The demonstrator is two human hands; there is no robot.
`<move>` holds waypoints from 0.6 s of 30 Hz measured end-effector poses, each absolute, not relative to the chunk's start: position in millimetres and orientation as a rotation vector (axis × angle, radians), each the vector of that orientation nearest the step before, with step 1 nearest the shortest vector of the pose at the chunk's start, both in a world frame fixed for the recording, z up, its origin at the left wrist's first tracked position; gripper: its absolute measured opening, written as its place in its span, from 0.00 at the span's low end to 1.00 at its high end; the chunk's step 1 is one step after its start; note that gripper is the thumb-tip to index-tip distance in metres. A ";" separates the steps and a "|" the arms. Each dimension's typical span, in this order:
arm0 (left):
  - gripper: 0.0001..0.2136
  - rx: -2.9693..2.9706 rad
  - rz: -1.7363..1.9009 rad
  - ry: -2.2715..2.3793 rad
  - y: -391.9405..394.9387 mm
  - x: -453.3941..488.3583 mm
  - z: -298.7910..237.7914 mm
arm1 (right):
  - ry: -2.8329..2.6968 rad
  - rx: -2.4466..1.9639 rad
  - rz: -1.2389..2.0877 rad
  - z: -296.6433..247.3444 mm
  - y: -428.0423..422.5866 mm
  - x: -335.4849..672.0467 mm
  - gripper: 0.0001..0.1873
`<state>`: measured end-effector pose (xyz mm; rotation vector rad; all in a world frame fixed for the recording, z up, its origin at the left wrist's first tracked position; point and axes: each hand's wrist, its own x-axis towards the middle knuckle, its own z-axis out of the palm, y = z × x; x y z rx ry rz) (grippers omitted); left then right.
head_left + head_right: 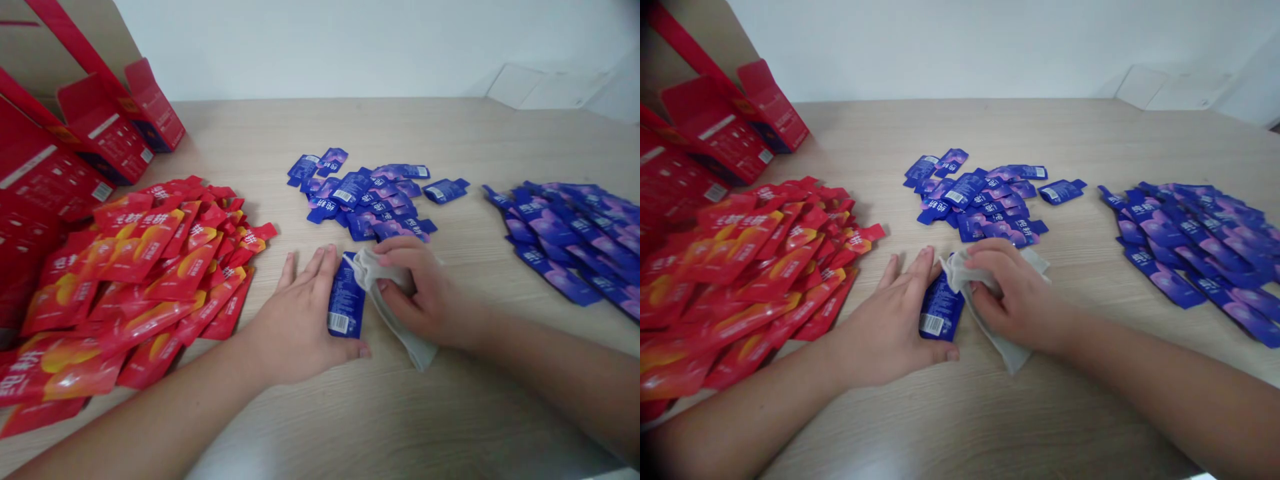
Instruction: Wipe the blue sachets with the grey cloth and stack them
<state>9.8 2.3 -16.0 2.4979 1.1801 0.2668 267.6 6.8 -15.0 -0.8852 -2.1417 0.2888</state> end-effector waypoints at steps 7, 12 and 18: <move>0.70 2.466 0.282 1.144 -4.7 15.4 -17.0 | -2.632 -0.623 0.456 -7.8 -7.6 243.3 0.07; 0.65 2.418 0.221 1.180 -4.9 17.0 -8.4 | -2.615 -0.941 0.332 -12.6 13.9 250.6 0.11; 0.42 2.447 0.260 1.173 0.1 11.6 -8.3 | -2.535 -1.066 0.255 -21.3 30.9 264.4 0.11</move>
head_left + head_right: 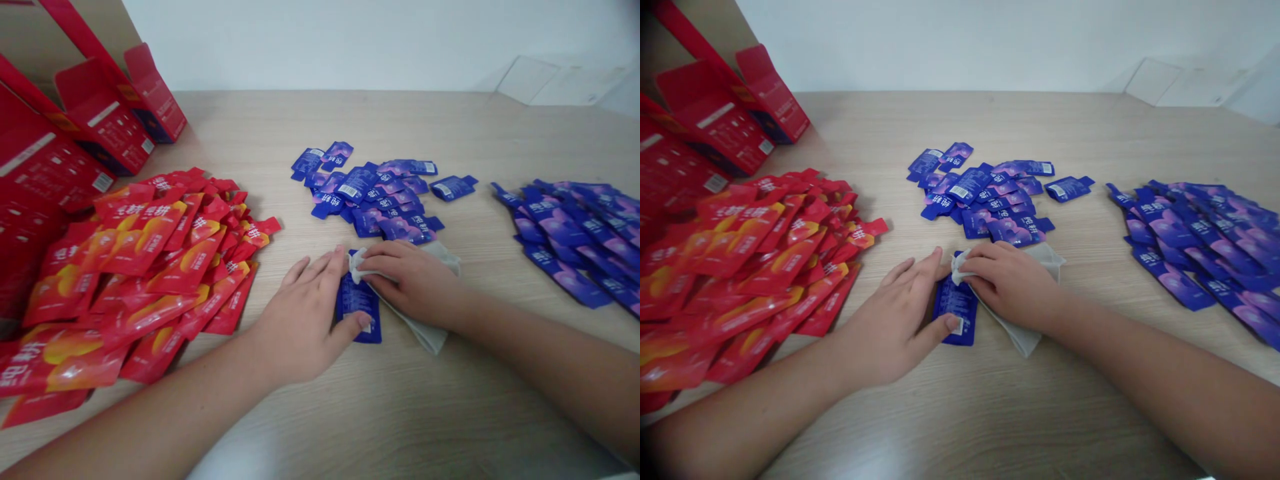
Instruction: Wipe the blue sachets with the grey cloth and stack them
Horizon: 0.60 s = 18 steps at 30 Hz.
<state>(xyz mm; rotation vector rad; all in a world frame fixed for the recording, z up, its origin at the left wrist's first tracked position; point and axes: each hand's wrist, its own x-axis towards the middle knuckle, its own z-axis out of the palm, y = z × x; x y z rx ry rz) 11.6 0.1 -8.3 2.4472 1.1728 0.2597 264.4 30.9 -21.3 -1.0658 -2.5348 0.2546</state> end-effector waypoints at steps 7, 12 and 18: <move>0.47 2.486 0.316 1.228 -0.8 13.3 -18.7 | -2.315 -0.972 0.260 -14.0 16.2 264.8 0.11; 0.50 2.491 0.306 1.212 -0.7 13.5 -18.9 | -2.546 -0.775 0.532 -0.8 -4.3 250.6 0.10; 0.56 2.472 0.289 1.208 -0.2 13.9 -14.8 | -2.557 -0.946 0.392 -12.5 15.3 254.4 0.11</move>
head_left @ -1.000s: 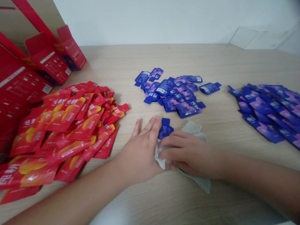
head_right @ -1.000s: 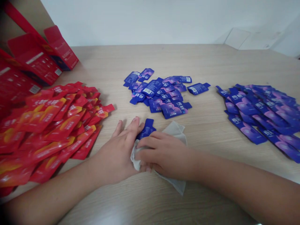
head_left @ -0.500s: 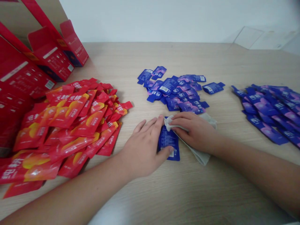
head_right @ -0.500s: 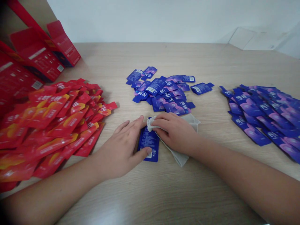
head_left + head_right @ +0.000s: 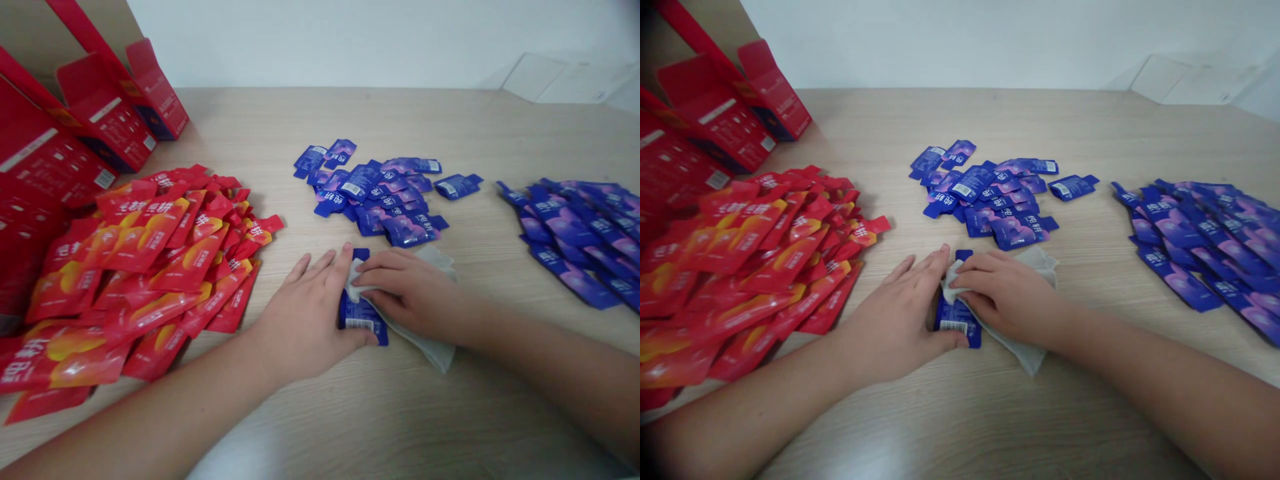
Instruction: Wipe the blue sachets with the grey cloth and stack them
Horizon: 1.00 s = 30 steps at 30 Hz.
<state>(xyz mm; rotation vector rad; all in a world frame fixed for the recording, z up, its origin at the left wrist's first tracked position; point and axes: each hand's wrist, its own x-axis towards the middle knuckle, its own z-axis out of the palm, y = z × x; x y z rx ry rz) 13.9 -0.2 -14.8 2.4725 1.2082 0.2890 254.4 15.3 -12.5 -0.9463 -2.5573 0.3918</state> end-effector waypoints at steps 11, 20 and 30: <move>0.63 2.515 0.212 1.180 -0.4 12.1 -9.9 | -2.287 -1.185 0.151 -24.0 38.0 272.5 0.12; 0.61 2.514 0.176 1.162 -1.2 12.8 -11.2 | -2.596 -0.712 0.510 -4.6 -1.2 256.2 0.09; 0.57 2.520 0.202 1.173 -1.8 12.9 -12.6 | -2.542 -0.999 0.245 -19.6 32.4 262.9 0.09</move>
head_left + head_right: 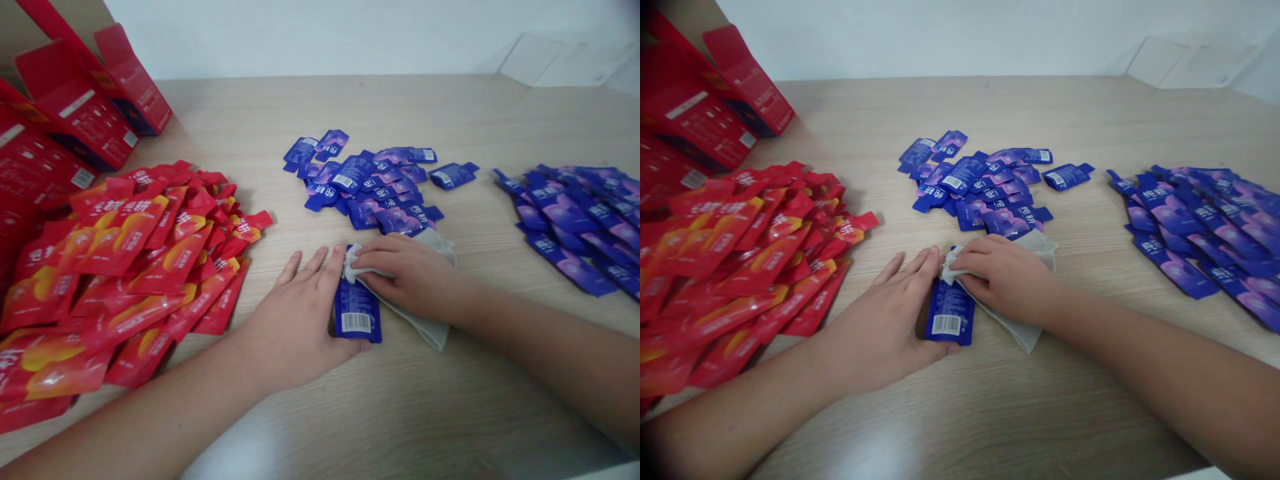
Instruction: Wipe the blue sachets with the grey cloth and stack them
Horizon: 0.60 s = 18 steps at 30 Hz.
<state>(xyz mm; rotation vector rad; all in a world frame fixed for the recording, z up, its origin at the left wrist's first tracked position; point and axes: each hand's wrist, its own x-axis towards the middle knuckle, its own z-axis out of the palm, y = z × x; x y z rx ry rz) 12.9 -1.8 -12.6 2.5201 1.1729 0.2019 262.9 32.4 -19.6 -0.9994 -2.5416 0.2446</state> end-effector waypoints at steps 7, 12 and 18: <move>0.57 2.547 0.119 1.138 -1.0 10.7 -5.7 | -2.323 -1.143 0.210 -24.5 36.6 270.5 0.10; 0.41 2.584 0.137 1.156 -5.2 11.1 -9.1 | -2.270 -1.093 0.212 -20.2 35.4 273.0 0.10; 0.49 2.542 0.136 1.213 -7.0 12.6 -11.7 | -2.445 -0.732 0.429 -5.2 7.7 264.4 0.11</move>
